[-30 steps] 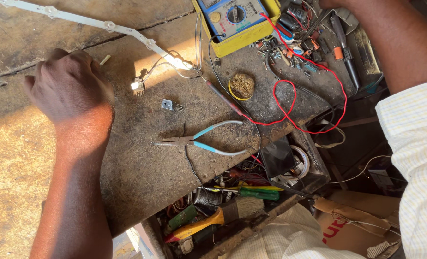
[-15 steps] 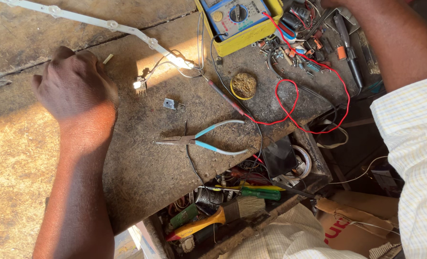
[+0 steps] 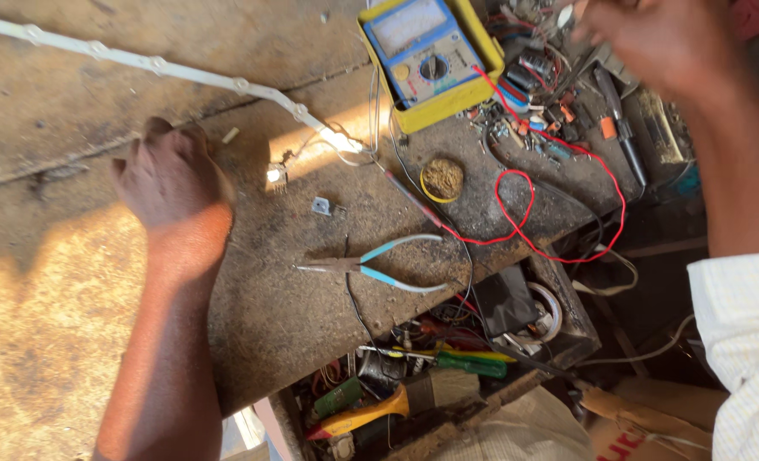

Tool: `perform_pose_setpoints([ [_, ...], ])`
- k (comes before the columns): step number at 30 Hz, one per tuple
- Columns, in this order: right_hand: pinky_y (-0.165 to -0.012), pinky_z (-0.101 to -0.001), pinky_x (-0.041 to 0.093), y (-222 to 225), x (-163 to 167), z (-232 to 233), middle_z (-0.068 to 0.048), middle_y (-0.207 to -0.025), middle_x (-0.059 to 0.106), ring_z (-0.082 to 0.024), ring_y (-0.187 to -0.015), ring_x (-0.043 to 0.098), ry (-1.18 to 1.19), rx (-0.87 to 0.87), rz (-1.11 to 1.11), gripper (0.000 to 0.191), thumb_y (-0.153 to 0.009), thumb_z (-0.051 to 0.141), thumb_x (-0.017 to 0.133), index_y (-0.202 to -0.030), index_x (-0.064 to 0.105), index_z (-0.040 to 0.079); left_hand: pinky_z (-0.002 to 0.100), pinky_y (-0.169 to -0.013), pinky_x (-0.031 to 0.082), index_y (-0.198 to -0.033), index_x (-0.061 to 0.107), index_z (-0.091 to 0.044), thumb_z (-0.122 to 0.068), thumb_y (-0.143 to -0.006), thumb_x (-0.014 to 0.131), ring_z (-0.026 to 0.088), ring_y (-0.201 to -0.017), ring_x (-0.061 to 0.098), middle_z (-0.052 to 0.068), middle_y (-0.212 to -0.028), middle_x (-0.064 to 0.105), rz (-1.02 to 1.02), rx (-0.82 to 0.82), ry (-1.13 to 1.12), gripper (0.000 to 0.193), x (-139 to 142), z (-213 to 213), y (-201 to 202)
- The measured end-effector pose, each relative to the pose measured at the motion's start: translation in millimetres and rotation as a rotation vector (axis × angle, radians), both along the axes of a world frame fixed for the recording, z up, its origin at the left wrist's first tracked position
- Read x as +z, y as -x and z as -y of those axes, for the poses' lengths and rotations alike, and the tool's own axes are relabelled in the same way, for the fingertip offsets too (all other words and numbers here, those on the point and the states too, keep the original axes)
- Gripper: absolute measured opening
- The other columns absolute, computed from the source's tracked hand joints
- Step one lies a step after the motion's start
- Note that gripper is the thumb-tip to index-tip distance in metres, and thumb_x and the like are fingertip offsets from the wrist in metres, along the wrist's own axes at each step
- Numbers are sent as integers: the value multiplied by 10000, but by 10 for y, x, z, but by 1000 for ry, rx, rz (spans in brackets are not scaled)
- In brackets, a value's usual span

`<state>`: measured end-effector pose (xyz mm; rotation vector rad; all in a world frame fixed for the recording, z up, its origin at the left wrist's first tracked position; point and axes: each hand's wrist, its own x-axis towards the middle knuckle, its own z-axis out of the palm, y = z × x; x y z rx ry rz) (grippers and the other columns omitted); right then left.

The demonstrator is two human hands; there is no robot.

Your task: The person uses pliers to strip and bend wires on small electronic components. They repeatedly test the components with a multimeter, then continue adjusting the wires. The work is performed on a cluttered wooden workbench with various tools and wires visible.

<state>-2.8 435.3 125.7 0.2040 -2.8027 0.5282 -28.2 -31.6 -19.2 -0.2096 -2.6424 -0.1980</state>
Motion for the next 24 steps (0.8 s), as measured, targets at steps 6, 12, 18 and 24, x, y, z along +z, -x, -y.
perform_pose_setpoints([
  [6,-795,-232,594,-451,57,404,-66,-991,745,-87,-869,713,471,205,55,155,-1067,28,669,-1215,706,-4,483,-859,457,-927,778,-113,-25,-859,681,285,-915,641,99,-974,665,51,93,121,147,177,2,-52],
  [12,-712,-228,567,-709,113,868,-73,-928,760,-83,-817,699,435,238,77,161,-1026,42,693,-1172,735,-9,458,-891,468,-818,736,-80,7,-918,647,224,-865,603,67,-930,645,175,166,204,160,266,34,-64],
  [18,-747,-222,581,-779,-19,1175,-77,-978,750,-76,-874,702,487,305,106,165,-1015,44,690,-1161,722,-25,461,-926,465,-838,742,-77,32,-919,631,226,-882,596,72,-938,649,126,143,164,176,302,65,-120],
  [24,-817,-232,591,-743,-168,1374,-80,-1078,744,-85,-960,701,585,345,135,179,-1018,28,678,-1184,712,-28,467,-871,467,-892,763,-68,0,-773,681,252,-869,609,106,-945,673,-39,126,98,159,355,31,-115],
])
